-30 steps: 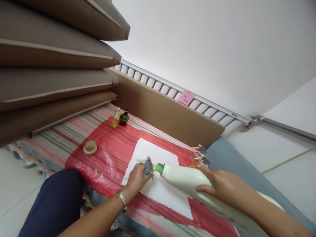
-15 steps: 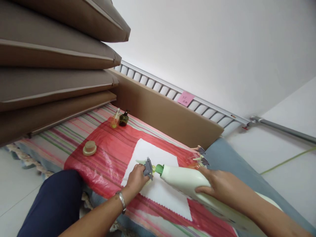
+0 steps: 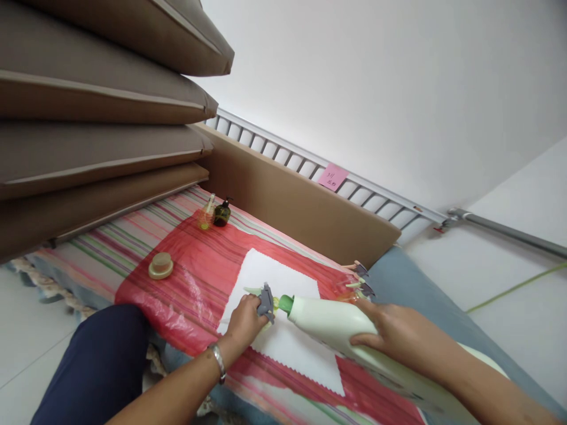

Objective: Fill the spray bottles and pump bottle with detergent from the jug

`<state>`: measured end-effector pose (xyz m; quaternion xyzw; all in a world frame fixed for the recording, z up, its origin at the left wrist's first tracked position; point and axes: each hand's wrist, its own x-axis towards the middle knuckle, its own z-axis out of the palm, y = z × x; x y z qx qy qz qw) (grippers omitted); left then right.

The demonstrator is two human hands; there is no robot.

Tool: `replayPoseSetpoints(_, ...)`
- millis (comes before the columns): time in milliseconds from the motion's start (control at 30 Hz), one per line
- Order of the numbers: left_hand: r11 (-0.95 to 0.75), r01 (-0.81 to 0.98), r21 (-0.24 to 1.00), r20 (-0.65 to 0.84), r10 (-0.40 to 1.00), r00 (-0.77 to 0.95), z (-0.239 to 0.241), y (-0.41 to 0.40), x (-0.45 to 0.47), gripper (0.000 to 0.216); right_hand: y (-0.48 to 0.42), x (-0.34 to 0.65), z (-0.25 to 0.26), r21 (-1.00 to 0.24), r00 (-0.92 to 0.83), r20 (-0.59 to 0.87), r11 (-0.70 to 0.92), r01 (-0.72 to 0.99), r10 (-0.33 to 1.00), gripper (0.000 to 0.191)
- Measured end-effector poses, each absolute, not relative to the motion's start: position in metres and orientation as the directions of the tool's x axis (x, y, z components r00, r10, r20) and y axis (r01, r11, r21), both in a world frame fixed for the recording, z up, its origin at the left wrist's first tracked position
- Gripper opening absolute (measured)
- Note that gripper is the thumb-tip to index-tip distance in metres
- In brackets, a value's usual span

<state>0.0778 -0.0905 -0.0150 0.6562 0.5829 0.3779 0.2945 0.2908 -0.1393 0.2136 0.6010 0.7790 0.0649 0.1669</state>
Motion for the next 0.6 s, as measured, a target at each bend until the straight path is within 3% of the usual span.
replayPoseSetpoints(600, -0.151, 0.480, 0.864, 0.165, 0.986, 0.015, -0.0185, -0.0879, 0.0786, 0.010, -0.1398, 0.2895, 0.2147, 0.280, -0.240, -0.201, 0.290, 0.915, 0.950, 0.028)
